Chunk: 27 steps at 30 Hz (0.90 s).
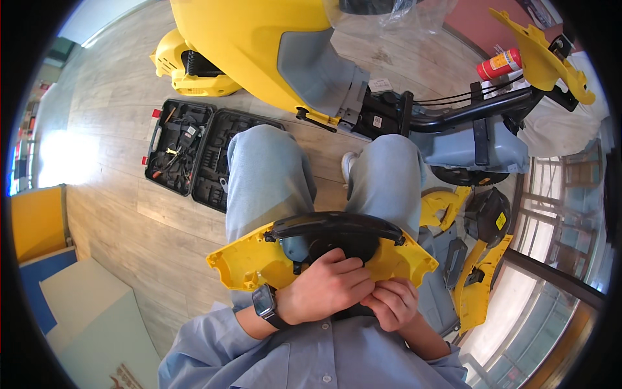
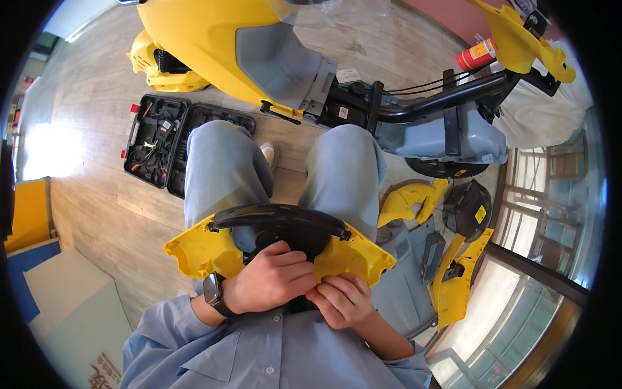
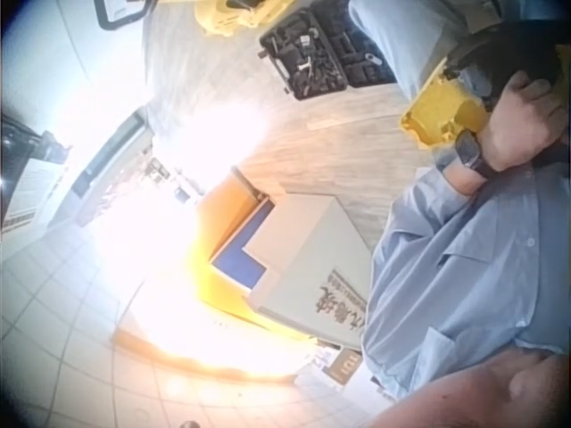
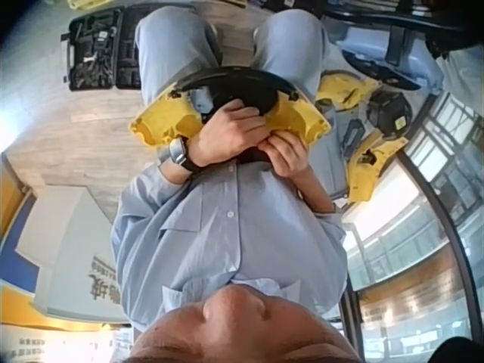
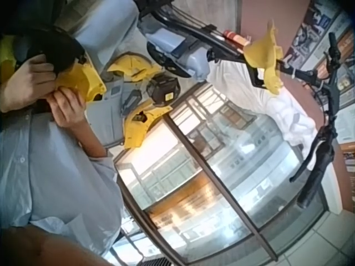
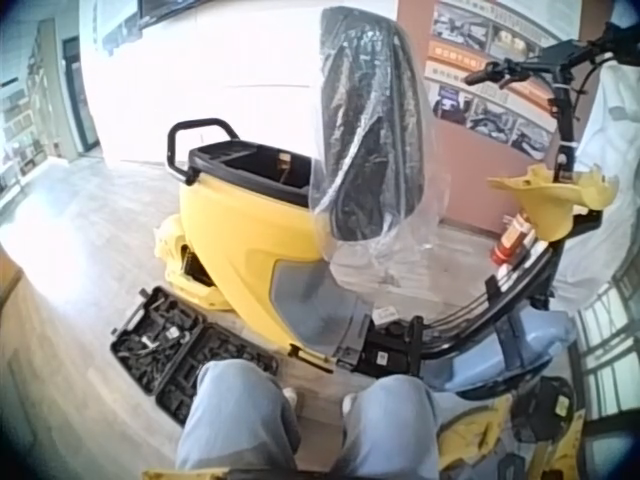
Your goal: Repairing and assembling the front cowl and dashboard assembly of a yellow electric scooter.
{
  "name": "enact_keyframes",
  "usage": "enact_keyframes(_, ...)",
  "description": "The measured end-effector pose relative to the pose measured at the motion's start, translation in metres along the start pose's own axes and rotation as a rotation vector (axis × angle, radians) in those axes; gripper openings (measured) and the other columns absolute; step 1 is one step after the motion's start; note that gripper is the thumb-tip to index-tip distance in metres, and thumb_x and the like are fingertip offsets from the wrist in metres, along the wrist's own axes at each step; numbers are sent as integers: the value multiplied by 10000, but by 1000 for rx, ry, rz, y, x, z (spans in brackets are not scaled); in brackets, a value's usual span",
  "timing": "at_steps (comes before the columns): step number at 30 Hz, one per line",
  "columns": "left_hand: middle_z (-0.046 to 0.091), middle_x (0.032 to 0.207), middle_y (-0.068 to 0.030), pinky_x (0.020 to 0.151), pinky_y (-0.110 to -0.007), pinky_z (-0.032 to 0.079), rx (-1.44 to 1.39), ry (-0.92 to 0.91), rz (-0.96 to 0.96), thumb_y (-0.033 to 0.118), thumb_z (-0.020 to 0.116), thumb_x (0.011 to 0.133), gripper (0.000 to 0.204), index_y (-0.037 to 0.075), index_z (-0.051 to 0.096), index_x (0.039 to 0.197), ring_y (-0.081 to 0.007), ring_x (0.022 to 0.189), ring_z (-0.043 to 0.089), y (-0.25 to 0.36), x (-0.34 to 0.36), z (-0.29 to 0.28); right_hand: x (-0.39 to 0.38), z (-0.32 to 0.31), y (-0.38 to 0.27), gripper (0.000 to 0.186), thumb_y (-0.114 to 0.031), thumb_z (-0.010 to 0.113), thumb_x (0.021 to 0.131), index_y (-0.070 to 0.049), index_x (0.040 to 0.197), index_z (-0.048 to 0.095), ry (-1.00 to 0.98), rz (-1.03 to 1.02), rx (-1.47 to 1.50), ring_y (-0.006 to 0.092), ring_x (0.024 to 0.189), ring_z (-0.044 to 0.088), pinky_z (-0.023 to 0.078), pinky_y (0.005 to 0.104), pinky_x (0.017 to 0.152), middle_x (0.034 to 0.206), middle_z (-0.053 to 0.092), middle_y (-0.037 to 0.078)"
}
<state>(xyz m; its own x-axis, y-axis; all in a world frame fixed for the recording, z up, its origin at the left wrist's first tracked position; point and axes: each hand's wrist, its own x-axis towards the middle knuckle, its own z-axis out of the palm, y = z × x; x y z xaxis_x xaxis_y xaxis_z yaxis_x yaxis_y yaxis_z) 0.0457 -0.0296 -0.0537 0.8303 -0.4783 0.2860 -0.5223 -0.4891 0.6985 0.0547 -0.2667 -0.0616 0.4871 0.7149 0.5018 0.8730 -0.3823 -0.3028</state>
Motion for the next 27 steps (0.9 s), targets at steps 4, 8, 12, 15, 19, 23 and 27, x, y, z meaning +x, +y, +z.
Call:
enact_keyframes(4,599,893,3,781,-336,468,0,8,-3,197,717,812,146,121,639,910,-174,893,634,0,-1,0,0,7,-1,126,-211,831,964,-130,962,734,27,13,-24,187,942,718,549,345,731,1048,694,14)
enact_keyframes(8,604,900,-2,755,-334,452,95,70,-68,220,737,786,171,116,669,903,-172,865,627,10,-2,-3,-3,11,-2,169,-230,838,966,-129,999,706,41,59,-19,195,934,717,551,350,736,1022,668,10)
enact_keyframes(12,571,879,1,755,-333,439,157,169,-90,221,725,754,193,108,678,903,-181,854,610,16,-5,4,-5,13,-4,211,-221,853,954,-108,1022,687,42,95,34,222,930,723,569,370,762,1028,650,29)
enact_keyframes(15,601,906,0,760,-334,440,94,206,-93,221,724,750,195,107,681,902,-182,875,626,14,-9,10,-2,13,-5,232,-204,857,950,-90,1026,670,20,96,59,240,926,725,581,388,774,1031,645,44)
enact_keyframes(19,651,920,-11,747,-337,458,72,198,-62,207,748,726,203,108,705,898,-185,846,647,9,-10,11,-7,18,-9,242,-200,854,957,-84,1018,650,36,111,77,248,921,725,583,393,776,1026,636,51)
enact_keyframes(23,644,917,-4,767,-334,465,64,128,-21,203,737,737,190,113,690,898,-180,870,654,5,-7,7,-12,27,-16,258,-228,837,983,-90,1008,620,112,184,86,261,906,721,580,401,778,1015,621,57)
enact_keyframes(27,634,914,6,780,-328,465,69,19,31,205,726,752,178,123,676,902,-174,888,654,4,-3,0,-20,41,-26,291,-257,842,982,-96,1013,601,239,266,91,263,890,710,561,412,765,1011,608,55)
